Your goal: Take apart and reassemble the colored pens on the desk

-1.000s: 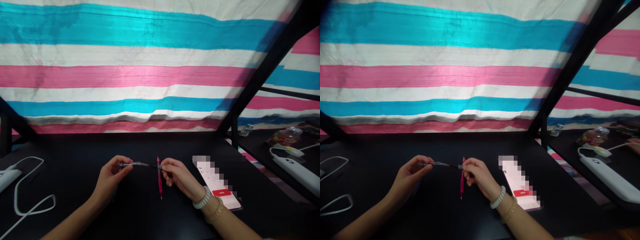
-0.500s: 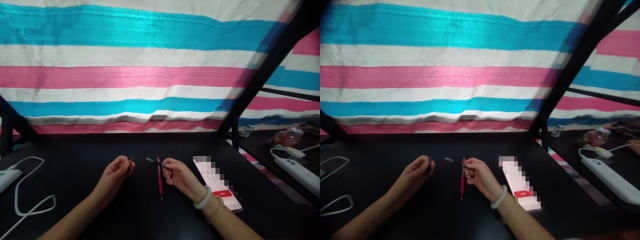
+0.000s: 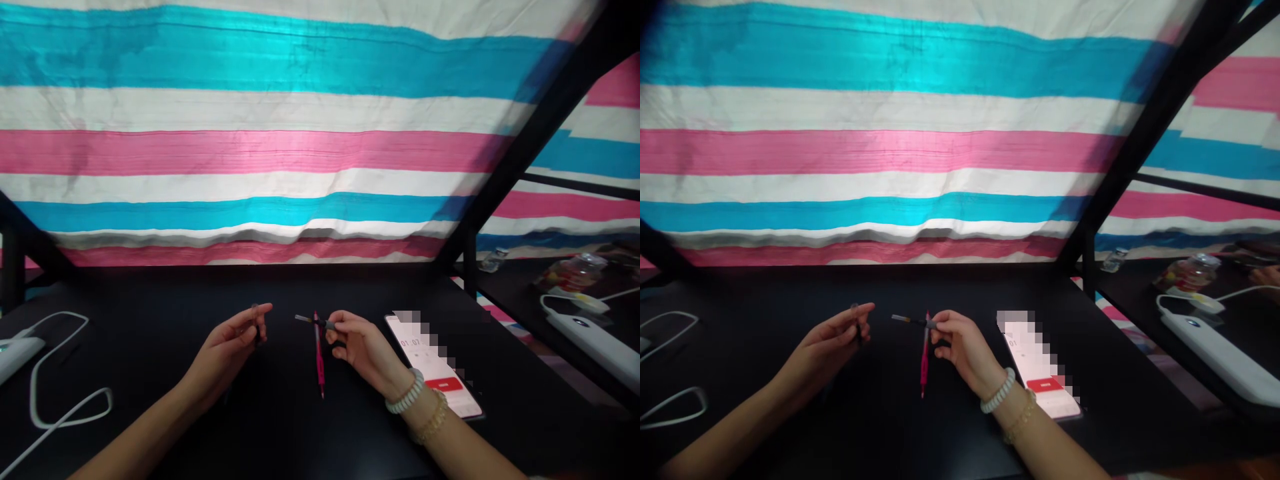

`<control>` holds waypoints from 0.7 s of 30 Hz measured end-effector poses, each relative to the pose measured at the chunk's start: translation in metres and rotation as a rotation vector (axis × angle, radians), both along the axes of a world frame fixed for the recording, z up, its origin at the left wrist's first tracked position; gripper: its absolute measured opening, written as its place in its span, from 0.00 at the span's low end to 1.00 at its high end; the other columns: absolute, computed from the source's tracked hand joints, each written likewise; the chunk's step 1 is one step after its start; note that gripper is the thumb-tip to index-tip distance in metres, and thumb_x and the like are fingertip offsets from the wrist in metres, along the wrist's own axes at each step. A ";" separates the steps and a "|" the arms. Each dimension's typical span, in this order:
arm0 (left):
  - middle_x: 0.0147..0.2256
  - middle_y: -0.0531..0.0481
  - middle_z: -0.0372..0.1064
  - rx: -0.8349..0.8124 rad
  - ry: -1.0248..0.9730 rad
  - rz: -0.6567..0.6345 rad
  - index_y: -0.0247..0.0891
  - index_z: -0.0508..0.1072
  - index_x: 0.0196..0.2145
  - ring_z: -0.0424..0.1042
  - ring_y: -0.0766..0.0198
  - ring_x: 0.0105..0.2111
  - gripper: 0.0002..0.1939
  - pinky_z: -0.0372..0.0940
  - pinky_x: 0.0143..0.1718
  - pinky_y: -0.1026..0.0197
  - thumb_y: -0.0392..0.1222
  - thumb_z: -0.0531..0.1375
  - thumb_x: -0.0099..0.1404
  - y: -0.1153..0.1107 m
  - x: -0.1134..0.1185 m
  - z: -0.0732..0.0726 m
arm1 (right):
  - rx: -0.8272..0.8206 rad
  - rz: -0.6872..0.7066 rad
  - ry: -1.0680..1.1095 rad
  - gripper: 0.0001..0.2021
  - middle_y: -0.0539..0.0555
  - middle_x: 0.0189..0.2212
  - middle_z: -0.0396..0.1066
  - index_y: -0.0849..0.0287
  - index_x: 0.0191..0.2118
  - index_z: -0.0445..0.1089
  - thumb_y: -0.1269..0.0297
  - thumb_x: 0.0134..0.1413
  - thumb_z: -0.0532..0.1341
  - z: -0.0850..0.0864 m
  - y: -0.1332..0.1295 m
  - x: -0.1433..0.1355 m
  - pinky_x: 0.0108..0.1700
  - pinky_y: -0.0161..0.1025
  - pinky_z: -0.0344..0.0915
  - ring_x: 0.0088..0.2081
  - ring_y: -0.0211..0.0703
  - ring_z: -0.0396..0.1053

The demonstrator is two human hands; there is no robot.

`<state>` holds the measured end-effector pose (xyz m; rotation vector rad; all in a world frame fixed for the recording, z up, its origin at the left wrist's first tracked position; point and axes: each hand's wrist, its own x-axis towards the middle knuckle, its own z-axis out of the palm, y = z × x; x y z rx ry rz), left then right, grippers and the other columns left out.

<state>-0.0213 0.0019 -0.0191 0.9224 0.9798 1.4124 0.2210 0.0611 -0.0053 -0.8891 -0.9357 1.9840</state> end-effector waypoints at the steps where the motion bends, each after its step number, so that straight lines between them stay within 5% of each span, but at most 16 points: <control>1: 0.35 0.48 0.69 -0.007 0.019 0.015 0.39 0.77 0.47 0.67 0.65 0.34 0.19 0.63 0.39 0.62 0.41 0.67 0.56 0.000 0.000 0.000 | 0.009 -0.018 -0.004 0.06 0.49 0.24 0.64 0.60 0.28 0.69 0.68 0.39 0.65 0.000 0.000 0.000 0.26 0.31 0.58 0.29 0.37 0.62; 5: 0.40 0.46 0.73 -0.035 0.102 0.105 0.41 0.77 0.43 0.70 0.63 0.37 0.16 0.64 0.39 0.63 0.42 0.69 0.56 0.000 -0.001 0.001 | 0.080 -0.107 -0.025 0.05 0.49 0.23 0.63 0.59 0.27 0.68 0.68 0.40 0.64 0.001 0.000 0.001 0.27 0.32 0.59 0.28 0.38 0.61; 11: 0.33 0.50 0.74 -0.035 0.253 0.171 0.39 0.78 0.35 0.70 0.66 0.31 0.11 0.63 0.31 0.67 0.44 0.69 0.54 -0.003 0.002 0.005 | 0.180 -0.180 -0.052 0.05 0.49 0.23 0.63 0.59 0.28 0.69 0.66 0.41 0.64 0.003 -0.001 0.001 0.27 0.34 0.59 0.28 0.38 0.60; 21: 0.35 0.50 0.76 -0.010 0.343 0.156 0.41 0.79 0.34 0.73 0.63 0.33 0.09 0.64 0.33 0.66 0.44 0.69 0.54 -0.002 0.000 0.000 | 0.283 -0.214 -0.124 0.05 0.49 0.23 0.65 0.59 0.28 0.69 0.66 0.43 0.65 0.001 -0.002 0.000 0.28 0.35 0.59 0.27 0.38 0.61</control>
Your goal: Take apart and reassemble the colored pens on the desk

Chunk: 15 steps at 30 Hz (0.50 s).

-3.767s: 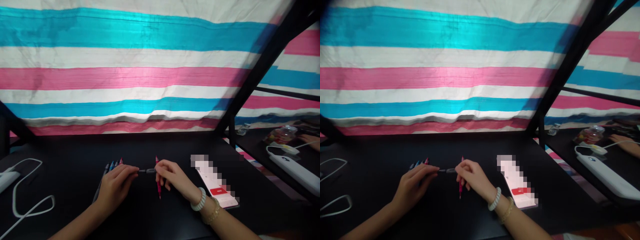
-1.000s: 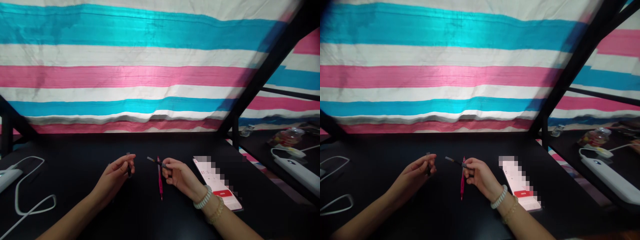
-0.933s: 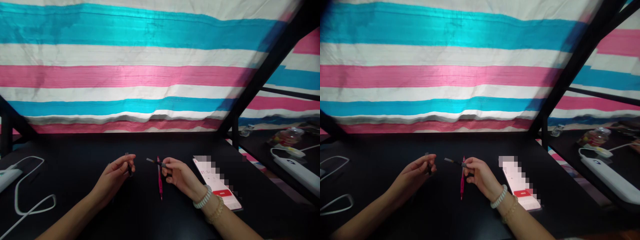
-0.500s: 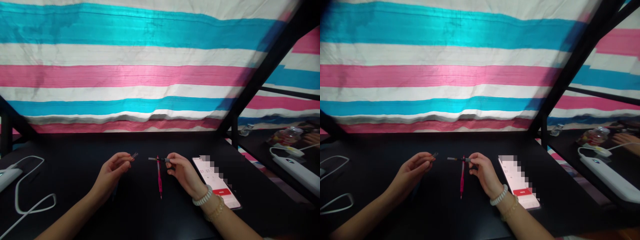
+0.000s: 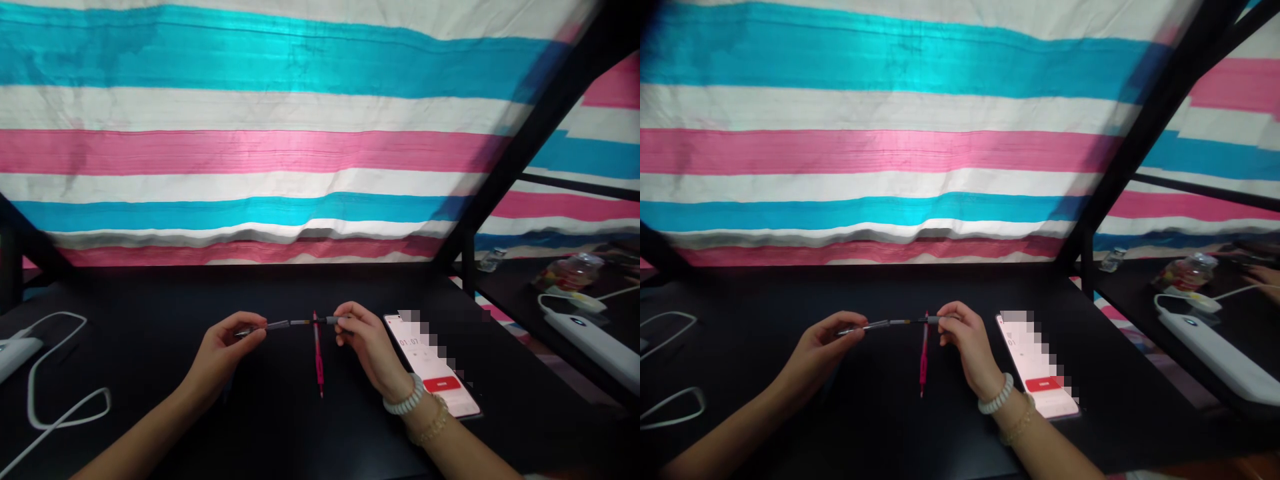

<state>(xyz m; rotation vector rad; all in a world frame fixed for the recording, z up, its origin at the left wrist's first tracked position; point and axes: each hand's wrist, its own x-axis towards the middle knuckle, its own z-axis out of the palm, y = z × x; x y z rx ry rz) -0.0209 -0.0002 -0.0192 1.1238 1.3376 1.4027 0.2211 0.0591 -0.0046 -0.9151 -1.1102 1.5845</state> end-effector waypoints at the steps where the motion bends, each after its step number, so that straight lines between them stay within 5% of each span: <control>1: 0.35 0.50 0.76 0.002 0.007 -0.008 0.41 0.78 0.34 0.73 0.63 0.34 0.09 0.65 0.33 0.66 0.44 0.69 0.54 0.000 0.000 -0.001 | 0.016 -0.001 -0.020 0.05 0.49 0.24 0.65 0.59 0.29 0.69 0.66 0.44 0.64 0.000 0.000 0.000 0.28 0.36 0.59 0.26 0.38 0.61; 10: 0.35 0.49 0.75 0.027 0.121 -0.055 0.42 0.78 0.32 0.72 0.61 0.36 0.08 0.65 0.35 0.64 0.44 0.69 0.54 -0.004 0.005 0.004 | 0.384 -0.005 -0.407 0.04 0.51 0.33 0.71 0.57 0.34 0.70 0.65 0.50 0.64 0.005 -0.010 -0.005 0.29 0.36 0.61 0.30 0.40 0.67; 15: 0.35 0.50 0.75 0.027 0.126 -0.059 0.42 0.78 0.33 0.72 0.60 0.36 0.08 0.65 0.36 0.63 0.44 0.68 0.54 -0.004 0.008 0.005 | 0.399 0.026 -0.432 0.05 0.51 0.33 0.74 0.56 0.34 0.69 0.68 0.50 0.66 0.002 -0.011 -0.007 0.29 0.35 0.62 0.28 0.39 0.69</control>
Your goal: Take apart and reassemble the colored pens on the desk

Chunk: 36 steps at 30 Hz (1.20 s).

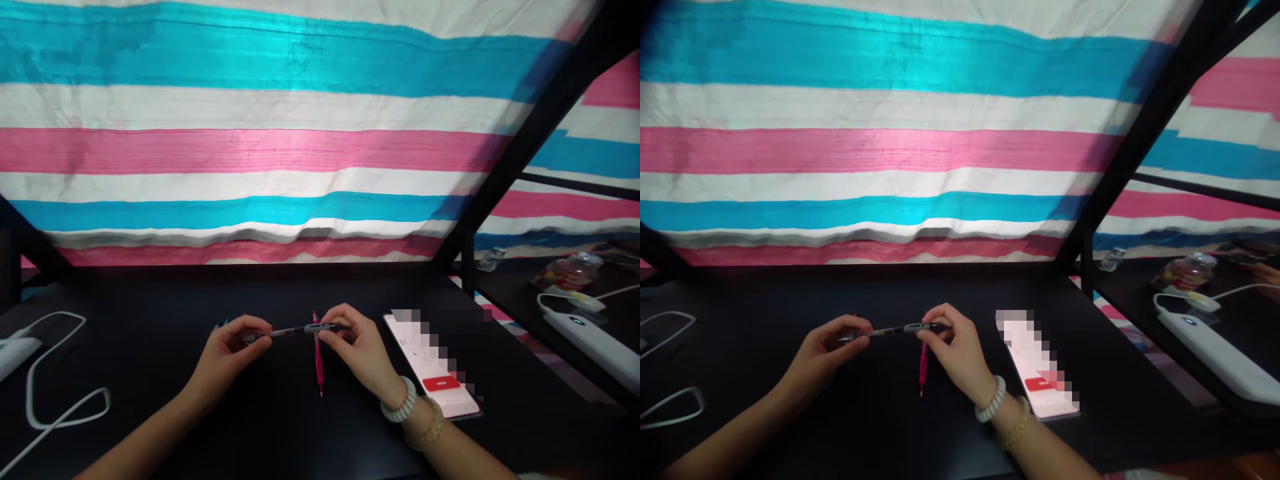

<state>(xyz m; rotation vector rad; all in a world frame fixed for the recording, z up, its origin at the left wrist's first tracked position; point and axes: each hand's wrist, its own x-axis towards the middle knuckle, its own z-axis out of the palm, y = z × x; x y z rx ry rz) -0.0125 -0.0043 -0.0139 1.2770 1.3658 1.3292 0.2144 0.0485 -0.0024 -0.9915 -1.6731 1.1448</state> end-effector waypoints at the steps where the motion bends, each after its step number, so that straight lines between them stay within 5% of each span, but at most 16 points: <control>1: 0.35 0.50 0.74 -0.003 -0.001 0.000 0.42 0.78 0.33 0.72 0.60 0.36 0.08 0.65 0.36 0.63 0.44 0.68 0.54 0.000 0.000 0.000 | -0.002 0.002 -0.010 0.05 0.51 0.32 0.74 0.56 0.33 0.70 0.68 0.50 0.66 0.000 0.000 0.000 0.29 0.35 0.62 0.28 0.39 0.69; 11: 0.35 0.51 0.74 0.015 0.001 -0.022 0.41 0.77 0.31 0.72 0.63 0.35 0.07 0.65 0.37 0.65 0.43 0.69 0.54 -0.001 0.000 -0.003 | 0.163 0.001 -0.186 0.02 0.49 0.27 0.72 0.57 0.33 0.72 0.66 0.55 0.64 -0.004 -0.003 0.001 0.28 0.34 0.60 0.26 0.38 0.68; 15: 0.35 0.51 0.74 0.013 0.020 -0.020 0.40 0.76 0.31 0.72 0.63 0.35 0.07 0.65 0.38 0.64 0.43 0.68 0.54 -0.001 0.000 -0.003 | 0.325 0.042 -0.303 0.12 0.50 0.25 0.69 0.58 0.31 0.72 0.62 0.64 0.56 -0.007 -0.004 0.002 0.33 0.36 0.60 0.28 0.39 0.66; 19: 0.33 0.52 0.73 0.015 0.032 -0.003 0.40 0.76 0.31 0.72 0.64 0.34 0.07 0.65 0.36 0.64 0.44 0.68 0.54 -0.001 0.000 -0.005 | 0.391 0.061 -0.342 0.10 0.54 0.37 0.71 0.57 0.45 0.68 0.68 0.66 0.50 -0.009 -0.006 0.001 0.43 0.40 0.62 0.39 0.44 0.69; 22: 0.31 0.53 0.73 0.001 0.013 0.025 0.41 0.76 0.31 0.71 0.65 0.32 0.08 0.64 0.34 0.65 0.44 0.68 0.54 0.000 -0.001 -0.007 | 0.376 0.061 -0.376 0.11 0.54 0.38 0.68 0.58 0.50 0.60 0.73 0.63 0.51 -0.011 -0.008 0.000 0.42 0.40 0.63 0.37 0.43 0.68; 28: 0.30 0.53 0.73 -0.012 -0.002 0.019 0.40 0.76 0.31 0.70 0.66 0.31 0.09 0.63 0.32 0.66 0.45 0.69 0.53 0.000 -0.001 -0.007 | 0.419 0.063 -0.419 0.06 0.52 0.32 0.66 0.57 0.39 0.61 0.73 0.65 0.49 -0.012 -0.005 0.001 0.37 0.38 0.61 0.34 0.42 0.65; 31: 0.29 0.54 0.72 -0.015 -0.008 0.013 0.40 0.76 0.31 0.69 0.67 0.29 0.09 0.62 0.31 0.67 0.45 0.69 0.53 0.000 0.000 -0.007 | 0.458 0.067 -0.479 0.13 0.52 0.29 0.65 0.57 0.34 0.64 0.69 0.68 0.47 -0.011 -0.005 0.002 0.37 0.39 0.61 0.32 0.43 0.64; 36: 0.29 0.54 0.73 -0.023 -0.013 0.046 0.40 0.76 0.31 0.69 0.68 0.29 0.09 0.62 0.31 0.68 0.45 0.69 0.52 0.001 -0.001 -0.009 | 0.431 0.085 -0.433 0.12 0.54 0.39 0.68 0.56 0.51 0.61 0.72 0.63 0.53 -0.012 -0.009 0.001 0.41 0.40 0.63 0.38 0.44 0.67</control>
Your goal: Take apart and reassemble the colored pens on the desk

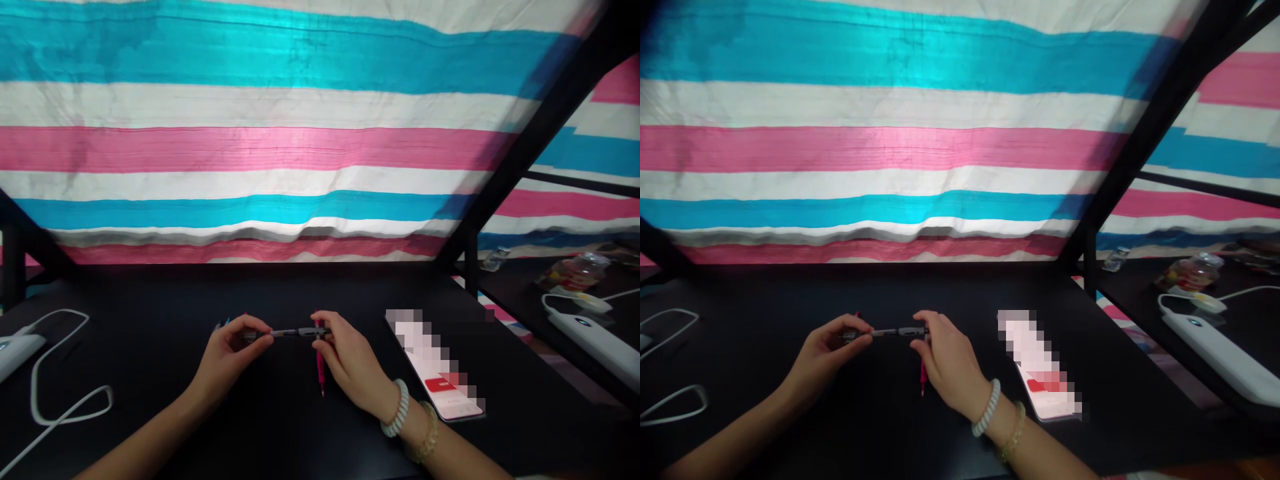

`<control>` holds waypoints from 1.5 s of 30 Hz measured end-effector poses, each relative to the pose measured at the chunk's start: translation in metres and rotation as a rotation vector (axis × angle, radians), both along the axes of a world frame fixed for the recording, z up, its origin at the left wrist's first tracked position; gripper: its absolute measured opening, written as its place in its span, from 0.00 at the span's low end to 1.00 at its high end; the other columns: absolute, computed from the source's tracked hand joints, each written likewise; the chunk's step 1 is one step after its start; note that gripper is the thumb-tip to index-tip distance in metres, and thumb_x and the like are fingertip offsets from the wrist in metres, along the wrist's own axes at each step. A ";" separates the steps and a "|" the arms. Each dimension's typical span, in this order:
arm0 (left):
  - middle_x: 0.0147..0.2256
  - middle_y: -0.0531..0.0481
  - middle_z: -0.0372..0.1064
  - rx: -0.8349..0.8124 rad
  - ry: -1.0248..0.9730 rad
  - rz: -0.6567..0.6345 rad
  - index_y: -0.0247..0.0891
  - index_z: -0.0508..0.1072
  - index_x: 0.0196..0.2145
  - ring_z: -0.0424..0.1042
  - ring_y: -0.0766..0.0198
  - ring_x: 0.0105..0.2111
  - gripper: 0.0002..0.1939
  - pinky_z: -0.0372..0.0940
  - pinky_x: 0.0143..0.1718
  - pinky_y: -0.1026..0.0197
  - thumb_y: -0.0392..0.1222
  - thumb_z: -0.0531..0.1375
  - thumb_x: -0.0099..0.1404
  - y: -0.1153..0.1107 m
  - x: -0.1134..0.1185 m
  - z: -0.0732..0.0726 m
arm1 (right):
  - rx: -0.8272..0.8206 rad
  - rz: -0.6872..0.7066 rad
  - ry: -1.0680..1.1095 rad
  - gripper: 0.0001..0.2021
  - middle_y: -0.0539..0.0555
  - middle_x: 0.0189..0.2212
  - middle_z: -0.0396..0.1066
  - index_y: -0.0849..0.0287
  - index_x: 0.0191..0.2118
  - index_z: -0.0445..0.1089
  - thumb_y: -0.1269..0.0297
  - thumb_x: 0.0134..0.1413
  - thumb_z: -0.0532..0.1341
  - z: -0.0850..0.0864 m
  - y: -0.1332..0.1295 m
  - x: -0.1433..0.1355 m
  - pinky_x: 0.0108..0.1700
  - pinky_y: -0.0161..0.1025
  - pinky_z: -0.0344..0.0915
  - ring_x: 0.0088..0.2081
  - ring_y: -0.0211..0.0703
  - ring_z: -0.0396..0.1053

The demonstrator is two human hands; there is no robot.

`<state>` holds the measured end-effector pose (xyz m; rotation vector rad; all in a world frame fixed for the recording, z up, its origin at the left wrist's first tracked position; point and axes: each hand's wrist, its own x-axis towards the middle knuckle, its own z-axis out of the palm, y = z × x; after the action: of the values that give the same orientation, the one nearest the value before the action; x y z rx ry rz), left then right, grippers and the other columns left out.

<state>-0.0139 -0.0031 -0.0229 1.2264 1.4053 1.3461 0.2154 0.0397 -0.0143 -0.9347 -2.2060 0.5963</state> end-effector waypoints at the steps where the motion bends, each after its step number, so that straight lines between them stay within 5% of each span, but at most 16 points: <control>1: 0.29 0.54 0.73 -0.002 0.001 0.006 0.40 0.76 0.30 0.69 0.68 0.29 0.09 0.62 0.32 0.68 0.45 0.69 0.52 0.000 0.000 0.000 | -0.013 -0.012 0.012 0.12 0.54 0.38 0.68 0.57 0.50 0.60 0.73 0.62 0.54 -0.001 0.000 0.000 0.40 0.40 0.63 0.37 0.43 0.67; 5: 0.29 0.54 0.73 -0.014 0.004 -0.006 0.41 0.76 0.30 0.70 0.66 0.29 0.10 0.63 0.31 0.67 0.46 0.69 0.52 0.000 0.000 0.002 | 0.028 -0.038 0.001 0.04 0.52 0.31 0.66 0.57 0.38 0.61 0.72 0.64 0.52 -0.002 0.001 0.000 0.35 0.38 0.61 0.32 0.42 0.66; 7: 0.29 0.53 0.73 -0.018 0.004 -0.016 0.41 0.76 0.30 0.70 0.66 0.29 0.10 0.64 0.31 0.67 0.46 0.69 0.52 0.000 0.001 0.003 | 0.064 -0.033 -0.041 0.09 0.51 0.29 0.65 0.57 0.34 0.62 0.68 0.67 0.49 -0.001 0.002 0.000 0.35 0.38 0.60 0.31 0.43 0.64; 13: 0.28 0.54 0.73 0.003 0.046 0.000 0.41 0.77 0.30 0.70 0.66 0.29 0.09 0.63 0.30 0.67 0.45 0.69 0.53 0.001 0.003 0.003 | 0.033 -0.017 0.003 0.09 0.55 0.39 0.69 0.57 0.48 0.61 0.72 0.62 0.54 0.000 0.000 -0.001 0.40 0.40 0.63 0.39 0.45 0.68; 17: 0.29 0.53 0.73 0.008 0.045 -0.011 0.41 0.76 0.30 0.71 0.65 0.29 0.09 0.64 0.30 0.66 0.46 0.68 0.53 -0.001 0.002 0.002 | 0.049 -0.038 -0.014 0.04 0.52 0.31 0.66 0.57 0.37 0.62 0.72 0.63 0.52 0.001 0.000 -0.001 0.35 0.38 0.60 0.33 0.43 0.66; 20: 0.28 0.53 0.74 0.009 0.069 -0.016 0.40 0.77 0.30 0.71 0.64 0.29 0.10 0.65 0.30 0.65 0.46 0.68 0.53 -0.002 0.002 0.003 | 0.089 -0.036 -0.074 0.14 0.51 0.26 0.64 0.58 0.30 0.62 0.66 0.68 0.49 0.003 0.000 0.000 0.32 0.38 0.58 0.30 0.42 0.63; 26: 0.29 0.52 0.76 0.023 0.042 -0.001 0.40 0.77 0.31 0.73 0.63 0.30 0.09 0.67 0.32 0.64 0.46 0.68 0.53 -0.002 0.002 0.002 | 0.060 0.002 -0.058 0.04 0.54 0.37 0.69 0.58 0.43 0.64 0.70 0.63 0.56 0.004 -0.001 -0.001 0.38 0.37 0.62 0.35 0.41 0.66; 32: 0.31 0.51 0.75 0.060 0.093 -0.038 0.41 0.77 0.32 0.73 0.63 0.31 0.08 0.67 0.32 0.63 0.44 0.68 0.55 -0.002 0.000 0.000 | 0.171 -0.001 -0.165 0.16 0.52 0.26 0.65 0.58 0.30 0.64 0.66 0.69 0.47 0.003 0.000 -0.001 0.33 0.38 0.57 0.31 0.43 0.62; 37: 0.29 0.52 0.75 0.025 0.032 -0.019 0.40 0.76 0.32 0.73 0.64 0.29 0.09 0.66 0.30 0.65 0.45 0.68 0.54 -0.003 0.002 0.001 | 0.175 0.008 -0.140 0.05 0.55 0.34 0.69 0.59 0.42 0.65 0.68 0.66 0.53 0.004 -0.001 -0.002 0.36 0.38 0.60 0.36 0.44 0.65; 42: 0.30 0.51 0.74 0.075 0.071 -0.027 0.39 0.76 0.32 0.72 0.63 0.30 0.07 0.66 0.30 0.64 0.43 0.67 0.55 -0.004 0.004 0.001 | 0.449 -0.033 -0.313 0.11 0.56 0.29 0.70 0.60 0.38 0.69 0.68 0.68 0.50 0.002 -0.001 -0.001 0.31 0.39 0.55 0.34 0.47 0.63; 45: 0.30 0.51 0.74 0.173 0.132 0.000 0.39 0.76 0.30 0.73 0.62 0.31 0.05 0.67 0.33 0.62 0.40 0.66 0.55 -0.005 0.006 0.000 | 0.444 -0.011 -0.334 0.13 0.54 0.26 0.69 0.60 0.34 0.69 0.68 0.67 0.49 0.002 -0.003 -0.001 0.29 0.39 0.52 0.30 0.44 0.63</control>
<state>-0.0083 -0.0083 -0.0228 1.4513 1.4012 1.4327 0.2147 0.0367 -0.0127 -0.8497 -2.4768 -0.0714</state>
